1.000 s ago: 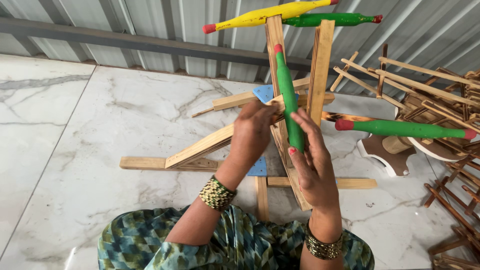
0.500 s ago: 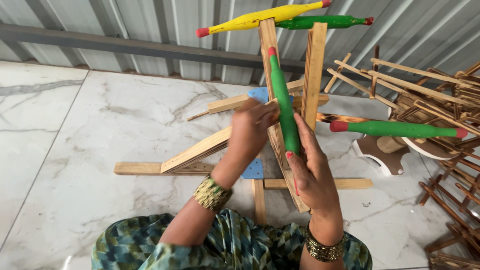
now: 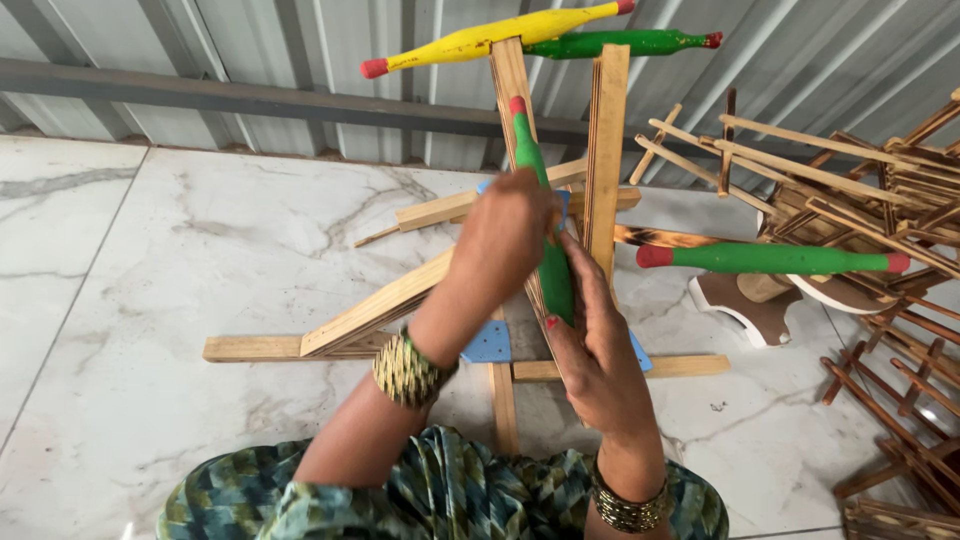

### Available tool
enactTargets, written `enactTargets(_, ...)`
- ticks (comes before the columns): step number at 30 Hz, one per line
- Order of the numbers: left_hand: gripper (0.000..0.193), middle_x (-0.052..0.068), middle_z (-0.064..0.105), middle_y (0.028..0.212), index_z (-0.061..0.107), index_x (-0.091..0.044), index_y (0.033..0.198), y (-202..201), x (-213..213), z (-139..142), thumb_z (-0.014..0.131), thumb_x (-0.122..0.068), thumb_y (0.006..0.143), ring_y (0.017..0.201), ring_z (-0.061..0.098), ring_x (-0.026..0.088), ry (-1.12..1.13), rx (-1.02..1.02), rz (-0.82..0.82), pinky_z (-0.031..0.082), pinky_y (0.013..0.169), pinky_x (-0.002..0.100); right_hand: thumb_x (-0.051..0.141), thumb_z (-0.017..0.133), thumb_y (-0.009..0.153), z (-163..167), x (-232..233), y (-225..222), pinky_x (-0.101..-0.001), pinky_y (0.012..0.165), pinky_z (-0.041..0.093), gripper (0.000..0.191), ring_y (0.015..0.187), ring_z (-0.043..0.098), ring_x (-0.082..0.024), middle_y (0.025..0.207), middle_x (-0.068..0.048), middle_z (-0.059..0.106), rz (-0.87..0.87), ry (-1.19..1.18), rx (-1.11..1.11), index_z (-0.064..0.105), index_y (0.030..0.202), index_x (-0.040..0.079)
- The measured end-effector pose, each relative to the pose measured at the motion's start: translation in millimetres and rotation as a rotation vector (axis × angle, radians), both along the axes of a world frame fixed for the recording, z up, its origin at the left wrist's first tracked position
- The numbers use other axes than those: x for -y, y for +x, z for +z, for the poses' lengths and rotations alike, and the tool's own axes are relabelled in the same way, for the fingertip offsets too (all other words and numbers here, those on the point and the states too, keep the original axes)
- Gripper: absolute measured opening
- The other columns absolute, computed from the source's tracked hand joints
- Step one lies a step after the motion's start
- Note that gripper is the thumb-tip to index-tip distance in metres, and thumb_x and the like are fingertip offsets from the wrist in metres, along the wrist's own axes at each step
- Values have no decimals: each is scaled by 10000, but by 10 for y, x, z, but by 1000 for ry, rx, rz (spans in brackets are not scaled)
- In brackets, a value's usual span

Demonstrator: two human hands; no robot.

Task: The person sits on the floor holding a wooden furniture frame steady with one hand while rubbing an abrasive pad along its wooden bars with the other. They reposition the frame, sand different bars and joints, place a green painted spindle across the frame, and continue sanding the wood surfaces.

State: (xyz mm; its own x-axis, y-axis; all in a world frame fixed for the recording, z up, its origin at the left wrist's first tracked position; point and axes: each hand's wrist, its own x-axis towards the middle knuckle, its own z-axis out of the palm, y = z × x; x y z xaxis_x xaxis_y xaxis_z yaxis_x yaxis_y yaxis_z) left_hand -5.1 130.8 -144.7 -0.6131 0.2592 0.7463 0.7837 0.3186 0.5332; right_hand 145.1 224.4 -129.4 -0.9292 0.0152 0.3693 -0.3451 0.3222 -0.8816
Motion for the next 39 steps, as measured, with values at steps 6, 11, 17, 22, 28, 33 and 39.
enactTargets(6, 60, 199, 673, 900, 742, -41, 752, -1108, -308, 251, 767, 9, 730, 782, 687, 398, -39, -15, 194, 560, 697, 477, -37, 426, 998, 15, -28, 13, -297, 1129, 392, 619, 1346, 524, -177, 1540, -150, 477, -12, 40, -2, 294, 1598, 38)
enactTargets(11, 90, 198, 680, 887, 749, -31, 750, -1236, -331, 269, 739, 39, 694, 765, 681, 400, 26, -34, 213, 550, 685, 478, -57, 408, 930, 26, -41, 30, -255, 921, 439, 676, 1003, 535, -147, 1457, -111, 545, -73, 31, 109, 340, 1589, 79)
enactTargets(17, 128, 208, 674, 881, 749, -42, 751, -421, -44, 126, 676, 59, 723, 772, 683, 406, -85, 10, 109, 546, 691, 487, -98, 388, 918, -55, -52, 10, -317, 1165, 297, 698, 1420, 408, -220, 1593, -185, 404, -23, -7, 18, 273, 1598, 6)
enactTargets(22, 104, 186, 633, 959, 708, -10, 834, 285, 69, 39, 682, 56, 758, 933, 651, 400, -123, 5, 24, 545, 768, 492, -134, 349, 855, -105, -44, -18, -382, 1279, 162, 762, 1608, 215, -290, 1691, -229, 262, 1, -55, -45, 214, 1599, -40)
enactTargets(28, 93, 177, 618, 1039, 714, -14, 807, -412, -245, 146, 674, 66, 781, 999, 641, 387, -142, 36, 230, 554, 781, 474, -131, 348, 903, -56, -15, 3, -409, 1271, 217, 722, 1592, 276, -315, 1693, -225, 278, 7, -9, -50, 211, 1604, -29)
enactTargets(33, 41, 198, 658, 950, 724, -6, 770, -1179, -326, 248, 731, 11, 734, 831, 675, 401, -107, 29, 259, 562, 741, 464, -137, 345, 898, -26, -14, -12, -418, 1280, 222, 722, 1601, 263, -317, 1702, -230, 267, 1, 63, -82, 222, 1601, -30)
enactTargets(39, 37, 208, 669, 912, 716, 0, 749, -1004, -299, 158, 724, 24, 776, 792, 676, 410, -19, -14, 254, 546, 718, 473, -126, 354, 901, -61, -24, 4, -417, 1278, 219, 715, 1600, 251, -316, 1704, -230, 260, -2, 68, -86, 225, 1599, -35)
